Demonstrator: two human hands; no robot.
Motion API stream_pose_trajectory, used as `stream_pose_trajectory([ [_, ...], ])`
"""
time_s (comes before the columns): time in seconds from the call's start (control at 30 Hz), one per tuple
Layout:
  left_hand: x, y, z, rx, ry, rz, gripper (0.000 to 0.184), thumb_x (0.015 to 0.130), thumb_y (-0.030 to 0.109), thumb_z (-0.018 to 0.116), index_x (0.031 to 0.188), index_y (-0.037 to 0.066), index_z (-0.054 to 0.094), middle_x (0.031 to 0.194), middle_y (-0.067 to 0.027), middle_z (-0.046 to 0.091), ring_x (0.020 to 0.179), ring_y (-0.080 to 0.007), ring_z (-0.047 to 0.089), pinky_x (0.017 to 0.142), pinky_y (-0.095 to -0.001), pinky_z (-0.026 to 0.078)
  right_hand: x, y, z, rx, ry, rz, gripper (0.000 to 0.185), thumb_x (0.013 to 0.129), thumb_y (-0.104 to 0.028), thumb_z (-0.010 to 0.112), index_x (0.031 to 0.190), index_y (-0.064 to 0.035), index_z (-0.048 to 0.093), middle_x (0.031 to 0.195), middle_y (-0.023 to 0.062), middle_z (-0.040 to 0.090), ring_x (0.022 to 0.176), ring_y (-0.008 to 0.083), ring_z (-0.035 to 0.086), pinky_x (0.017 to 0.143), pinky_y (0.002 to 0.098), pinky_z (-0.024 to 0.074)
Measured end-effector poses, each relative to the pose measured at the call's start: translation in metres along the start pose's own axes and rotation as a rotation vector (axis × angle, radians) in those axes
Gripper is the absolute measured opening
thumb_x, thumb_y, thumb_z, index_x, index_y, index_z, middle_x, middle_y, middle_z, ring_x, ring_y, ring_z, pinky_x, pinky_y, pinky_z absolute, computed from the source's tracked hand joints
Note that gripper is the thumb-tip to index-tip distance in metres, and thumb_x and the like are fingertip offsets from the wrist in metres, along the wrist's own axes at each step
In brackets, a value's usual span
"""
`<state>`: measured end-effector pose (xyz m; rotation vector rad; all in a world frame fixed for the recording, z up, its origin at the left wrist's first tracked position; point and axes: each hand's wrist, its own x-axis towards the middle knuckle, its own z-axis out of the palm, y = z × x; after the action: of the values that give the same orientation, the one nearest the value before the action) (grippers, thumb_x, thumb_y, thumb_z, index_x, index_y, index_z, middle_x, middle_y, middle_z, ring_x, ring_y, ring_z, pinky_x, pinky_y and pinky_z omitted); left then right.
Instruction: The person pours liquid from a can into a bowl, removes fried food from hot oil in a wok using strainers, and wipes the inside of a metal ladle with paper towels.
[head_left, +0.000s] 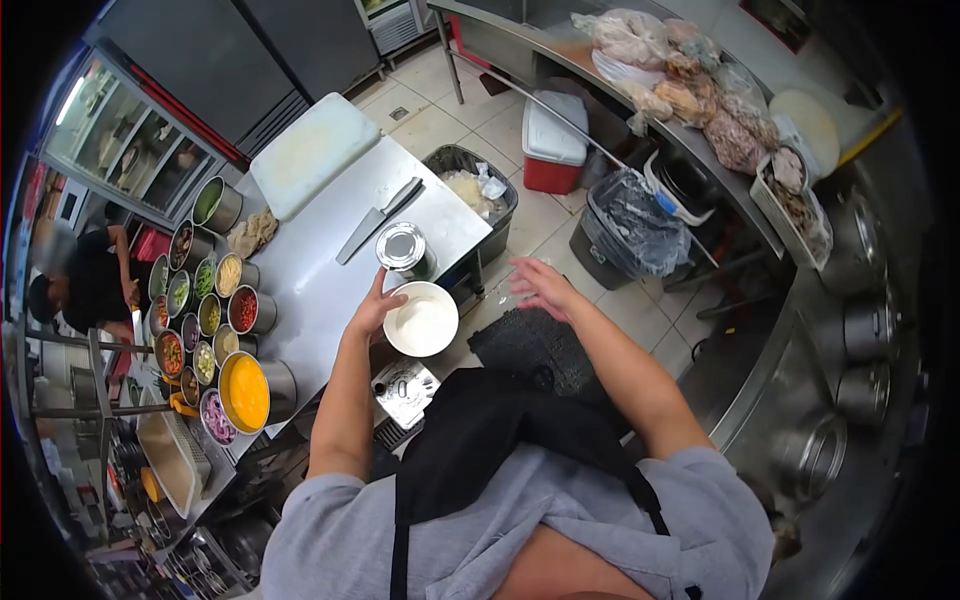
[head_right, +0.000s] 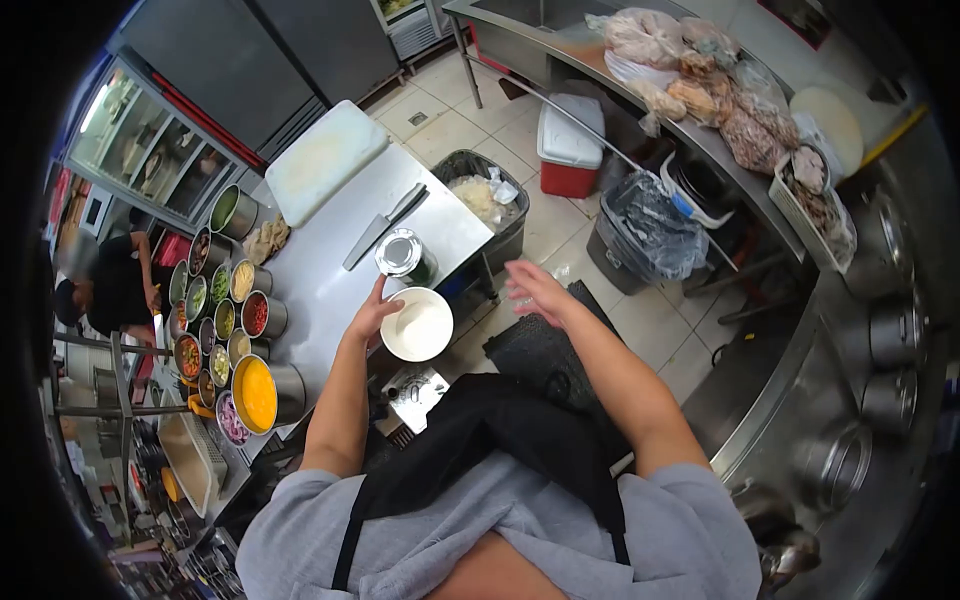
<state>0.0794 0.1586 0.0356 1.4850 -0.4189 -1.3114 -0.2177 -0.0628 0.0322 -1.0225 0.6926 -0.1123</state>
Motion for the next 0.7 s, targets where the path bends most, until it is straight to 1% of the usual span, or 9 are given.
stream_pose_trajectory([
  [0.1, 0.008, 0.011, 0.015, -0.035, 0.015, -0.036, 0.099, 0.081, 0.001, 0.065, 0.154, 0.017, -0.001, 0.130, -0.0257, 0.053, 0.109, -0.0281, 0.060, 0.093, -0.0366, 0.048, 0.065, -0.052, 0.005, -0.190, -0.055, -0.019, 0.063, 0.090, -0.052, 0.059, 0.138, -0.0154, 0.041, 0.128, 0.0115, 0.048, 0.119, 0.0240, 0.046, 0.086, 0.0430, 0.0464],
  [0.17, 0.025, 0.012, 0.021, -0.044, 0.027, -0.023, 0.098, 0.081, 0.001, 0.064, 0.154, 0.017, 0.000, 0.129, -0.0259, 0.054, 0.108, -0.0278, 0.061, 0.092, -0.0361, 0.049, 0.105, -0.076, 0.009, -0.409, -0.106, 0.014, 0.076, 0.086, -0.059, 0.060, 0.144, -0.0171, 0.034, 0.141, 0.0139, 0.040, 0.130, 0.0284, 0.039, 0.096, 0.0496, 0.0398],
  [0.2, 0.034, 0.011, 0.023, -0.038, 0.022, -0.018, 0.097, 0.081, 0.001, 0.064, 0.154, 0.016, 0.001, 0.128, -0.0260, 0.055, 0.107, -0.0275, 0.061, 0.091, -0.0356, 0.049, 0.124, -0.084, 0.008, -0.422, -0.123, 0.020, 0.076, 0.086, -0.059, 0.060, 0.144, -0.0171, 0.034, 0.141, 0.0139, 0.040, 0.130, 0.0284, 0.039, 0.096, 0.0496, 0.0398],
  [0.27, 0.044, 0.021, 0.037, -0.082, 0.031, -0.020, 0.095, 0.082, 0.001, 0.063, 0.154, 0.016, 0.004, 0.128, -0.0260, 0.055, 0.106, -0.0265, 0.061, 0.090, -0.0347, 0.050, 0.157, -0.091, 0.007, -0.551, -0.155, 0.116, 0.083, 0.084, -0.062, 0.059, 0.148, -0.0195, 0.027, 0.150, 0.0155, 0.031, 0.137, 0.0320, 0.031, 0.104, 0.0531, 0.0319],
  [0.4, 0.074, 0.035, 0.054, -0.190, -0.040, -0.010, 0.090, 0.082, 0.002, 0.063, 0.154, 0.019, 0.010, 0.123, -0.0236, 0.058, 0.104, -0.0246, 0.062, 0.089, -0.0336, 0.050, 0.179, -0.100, -0.009, -0.502, -0.263, 0.187, 0.084, 0.085, -0.063, 0.057, 0.150, -0.0206, 0.024, 0.153, 0.0162, 0.026, 0.141, 0.0368, 0.024, 0.106, 0.0603, 0.0243],
  [0.47, 0.090, 0.041, 0.058, -0.170, -0.079, 0.021, 0.089, 0.082, 0.002, 0.062, 0.154, 0.019, 0.011, 0.121, -0.0220, 0.059, 0.102, -0.0231, 0.062, 0.088, -0.0332, 0.050, 0.193, -0.101, -0.021, -0.404, -0.336, 0.267, 0.085, 0.086, -0.062, 0.057, 0.151, -0.0229, 0.019, 0.155, 0.0134, 0.023, 0.144, 0.0388, 0.015, 0.107, 0.0639, 0.0194],
  [0.57, 0.111, 0.047, 0.066, -0.168, -0.080, 0.005, 0.089, 0.082, 0.001, 0.062, 0.154, 0.019, 0.013, 0.119, -0.0206, 0.060, 0.101, -0.0218, 0.062, 0.089, -0.0337, 0.049, 0.201, -0.111, -0.034, -0.277, -0.370, 0.299, 0.086, 0.085, -0.059, 0.060, 0.151, -0.0234, 0.017, 0.156, 0.0122, 0.018, 0.143, 0.0421, 0.014, 0.106, 0.0643, 0.0214],
  [0.63, 0.115, 0.053, 0.072, -0.210, -0.081, -0.002, 0.089, 0.081, 0.002, 0.062, 0.154, 0.019, 0.013, 0.119, -0.0203, 0.060, 0.102, -0.0217, 0.062, 0.090, -0.0337, 0.049, 0.210, -0.110, -0.043, -0.061, -0.428, 0.321, 0.089, 0.084, -0.053, 0.066, 0.151, -0.0238, 0.016, 0.156, 0.0117, 0.014, 0.141, 0.0446, 0.016, 0.105, 0.0655, 0.0245],
  [0.7, 0.119, 0.057, 0.073, -0.207, -0.057, -0.009, 0.089, 0.081, 0.002, 0.062, 0.154, 0.018, 0.013, 0.119, -0.0200, 0.060, 0.102, -0.0216, 0.062, 0.090, -0.0336, 0.049, 0.220, -0.108, -0.047, -0.053, -0.463, 0.347, 0.089, 0.083, -0.050, 0.069, 0.150, -0.0238, 0.017, 0.155, 0.0123, 0.015, 0.140, 0.0442, 0.018, 0.103, 0.0658, 0.0267],
])
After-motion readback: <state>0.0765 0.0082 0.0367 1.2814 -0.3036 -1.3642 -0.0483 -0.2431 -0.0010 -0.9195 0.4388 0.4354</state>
